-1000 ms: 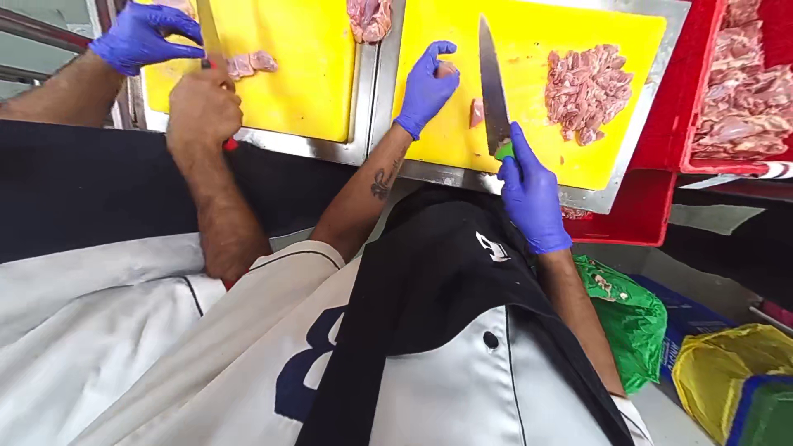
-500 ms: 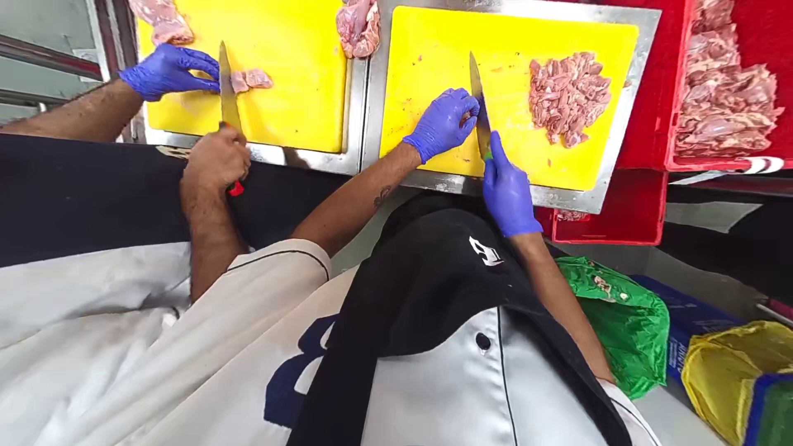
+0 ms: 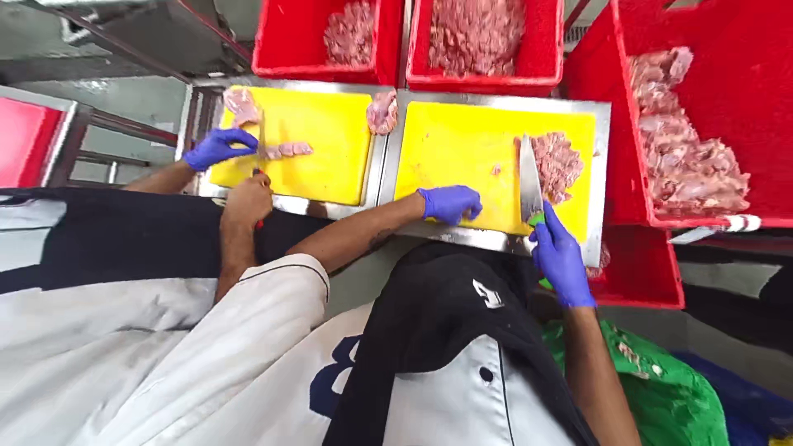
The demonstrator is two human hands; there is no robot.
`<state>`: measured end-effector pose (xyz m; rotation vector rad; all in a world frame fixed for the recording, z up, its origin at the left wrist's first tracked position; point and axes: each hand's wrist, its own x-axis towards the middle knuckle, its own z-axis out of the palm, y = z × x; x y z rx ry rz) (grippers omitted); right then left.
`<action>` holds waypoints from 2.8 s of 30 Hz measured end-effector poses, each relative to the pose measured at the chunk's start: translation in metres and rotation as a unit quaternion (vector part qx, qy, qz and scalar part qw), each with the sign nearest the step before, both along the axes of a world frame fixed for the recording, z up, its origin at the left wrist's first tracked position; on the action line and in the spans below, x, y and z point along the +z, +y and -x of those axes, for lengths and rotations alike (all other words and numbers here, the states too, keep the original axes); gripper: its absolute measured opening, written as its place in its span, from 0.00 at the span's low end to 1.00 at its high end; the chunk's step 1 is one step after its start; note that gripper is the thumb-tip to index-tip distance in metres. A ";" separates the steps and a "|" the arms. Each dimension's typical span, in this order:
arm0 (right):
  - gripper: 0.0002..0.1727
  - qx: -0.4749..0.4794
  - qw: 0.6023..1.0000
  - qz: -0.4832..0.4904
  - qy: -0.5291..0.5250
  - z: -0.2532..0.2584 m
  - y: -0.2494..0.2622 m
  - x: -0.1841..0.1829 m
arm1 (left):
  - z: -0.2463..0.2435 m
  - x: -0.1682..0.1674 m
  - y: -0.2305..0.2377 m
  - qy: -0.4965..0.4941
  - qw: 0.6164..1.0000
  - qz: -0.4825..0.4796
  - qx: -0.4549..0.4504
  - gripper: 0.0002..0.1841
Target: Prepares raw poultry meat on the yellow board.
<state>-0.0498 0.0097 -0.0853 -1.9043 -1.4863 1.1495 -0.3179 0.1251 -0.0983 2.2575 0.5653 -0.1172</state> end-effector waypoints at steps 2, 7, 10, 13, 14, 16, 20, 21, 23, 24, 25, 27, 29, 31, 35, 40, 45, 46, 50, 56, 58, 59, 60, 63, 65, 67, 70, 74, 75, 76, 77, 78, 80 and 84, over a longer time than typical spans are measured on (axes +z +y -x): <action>0.29 -0.026 0.999 -0.003 0.031 0.001 -0.010 0.000 | 0.004 0.024 0.015 -0.096 0.988 0.122 -0.025 0.12; 0.30 -0.059 0.993 -0.006 0.104 0.005 -0.018 0.003 | 0.028 0.068 0.130 -0.316 0.867 0.164 0.348 0.21; 0.30 -0.051 0.994 -0.014 0.099 0.012 -0.018 0.009 | 0.037 0.021 0.201 -0.258 0.679 0.078 0.683 0.34; 0.29 -0.013 0.997 -0.026 0.072 0.021 -0.014 0.012 | 0.008 0.010 0.168 -0.261 0.702 0.128 0.651 0.27; 0.29 0.017 0.998 -0.024 0.060 0.029 -0.015 0.009 | -0.002 0.010 0.146 -0.269 0.714 0.151 0.628 0.24; 0.29 0.119 0.993 -0.014 0.016 0.043 -0.014 0.001 | -0.014 0.012 0.117 -0.301 0.718 0.141 0.611 0.21; 0.27 0.306 0.951 0.025 -0.025 0.053 -0.011 -0.012 | 0.002 0.033 0.094 -0.332 0.729 0.093 0.591 0.18; 0.28 0.294 0.955 0.034 -0.034 0.045 -0.011 -0.015 | 0.010 0.036 0.089 -0.322 0.742 0.075 0.583 0.18; 0.28 0.204 0.977 0.032 -0.055 0.018 -0.006 -0.018 | 0.027 0.039 0.084 -0.311 0.753 0.051 0.578 0.17; 0.28 0.148 0.987 0.019 -0.066 0.004 -0.001 -0.019 | 0.037 0.037 0.080 -0.315 0.748 0.047 0.583 0.16; 0.28 0.101 0.991 0.001 -0.085 -0.008 0.004 -0.019 | 0.045 0.034 0.076 -0.323 0.741 0.046 0.587 0.15; 0.28 0.066 0.989 -0.014 -0.128 -0.026 0.012 -0.009 | 0.054 0.023 0.065 -0.328 0.732 0.061 0.594 0.13; 0.28 0.065 0.987 -0.038 -0.145 -0.036 0.013 0.010 | 0.050 0.016 0.056 -0.313 0.734 0.072 0.598 0.13; 0.28 0.056 0.980 -0.072 -0.177 -0.050 0.015 0.025 | 0.042 0.010 0.043 -0.287 0.756 0.067 0.584 0.14; 0.31 0.047 0.948 -0.066 -0.307 -0.095 0.050 0.019 | 0.018 0.006 0.011 -0.254 0.835 0.062 0.484 0.13; 0.30 0.120 0.918 -0.054 -0.375 -0.115 0.084 -0.001 | 0.043 0.001 0.021 -0.261 0.819 -0.012 0.511 0.11; 0.28 0.169 0.927 -0.076 -0.326 -0.097 0.083 -0.005 | 0.066 -0.008 0.040 -0.229 0.829 -0.046 0.509 0.14; 0.28 0.176 0.928 -0.076 -0.319 -0.092 0.084 -0.005 | 0.061 -0.008 0.040 -0.232 0.830 -0.038 0.505 0.14; 0.28 0.227 0.928 -0.086 -0.282 -0.065 0.077 -0.004 | 0.022 -0.017 0.038 -0.248 0.819 -0.026 0.517 0.15; 0.27 0.090 0.969 -0.114 -0.201 -0.073 0.025 0.013 | -0.036 -0.042 0.040 -0.198 0.858 -0.106 0.463 0.39; 0.29 0.030 0.963 -0.067 -0.259 -0.077 -0.003 0.016 | -0.058 -0.050 0.045 -0.168 0.883 -0.137 0.416 0.44; 0.30 0.010 0.956 -0.038 -0.292 -0.075 -0.016 0.015 | -0.070 -0.053 0.047 -0.144 0.893 -0.147 0.400 0.45; 0.30 -0.005 0.947 -0.011 -0.322 -0.071 -0.028 0.013 | -0.081 -0.055 0.048 -0.130 0.900 -0.152 0.388 0.45; 0.32 -0.030 0.932 0.055 -0.358 -0.035 -0.050 0.005 | -0.102 -0.057 0.039 -0.129 0.904 -0.166 0.371 0.39; 0.32 -0.034 0.935 0.055 -0.349 -0.004 -0.053 -0.001 | -0.108 -0.060 0.032 -0.140 0.904 -0.177 0.364 0.37; 0.31 -0.031 0.942 0.036 -0.333 0.025 -0.052 -0.004 | -0.113 -0.058 0.025 -0.142 0.902 -0.173 0.368 0.37; 0.30 -0.036 0.958 -0.007 -0.283 0.056 -0.046 -0.009 | -0.117 -0.057 0.016 -0.152 0.891 -0.162 0.397 0.36; 0.30 -0.059 0.977 -0.065 -0.192 0.070 -0.042 -0.020 | -0.119 -0.063 0.005 -0.196 0.859 -0.163 0.445 0.31; 0.30 -0.063 0.983 -0.073 -0.157 0.070 -0.040 -0.023 | -0.119 -0.064 0.006 -0.207 0.852 -0.159 0.454 0.29; 0.29 -0.068 0.989 -0.076 -0.106 0.069 -0.038 -0.028 | -0.118 -0.063 0.007 -0.216 0.845 -0.151 0.465 0.28; 0.28 -0.076 0.993 -0.074 -0.047 0.069 -0.037 -0.033 | -0.117 -0.063 0.007 -0.226 0.838 -0.141 0.476 0.27; 0.28 -0.082 0.994 -0.069 0.012 0.069 -0.035 -0.039 | -0.117 -0.062 0.009 -0.240 0.830 -0.135 0.486 0.27; 0.27 -0.089 0.989 -0.061 0.101 0.068 -0.030 -0.046 | -0.116 -0.063 0.011 -0.271 0.812 -0.122 0.502 0.27; 0.27 -0.080 0.981 -0.064 0.164 0.068 -0.020 -0.047 | -0.115 -0.061 0.014 -0.336 0.767 -0.092 0.539 0.25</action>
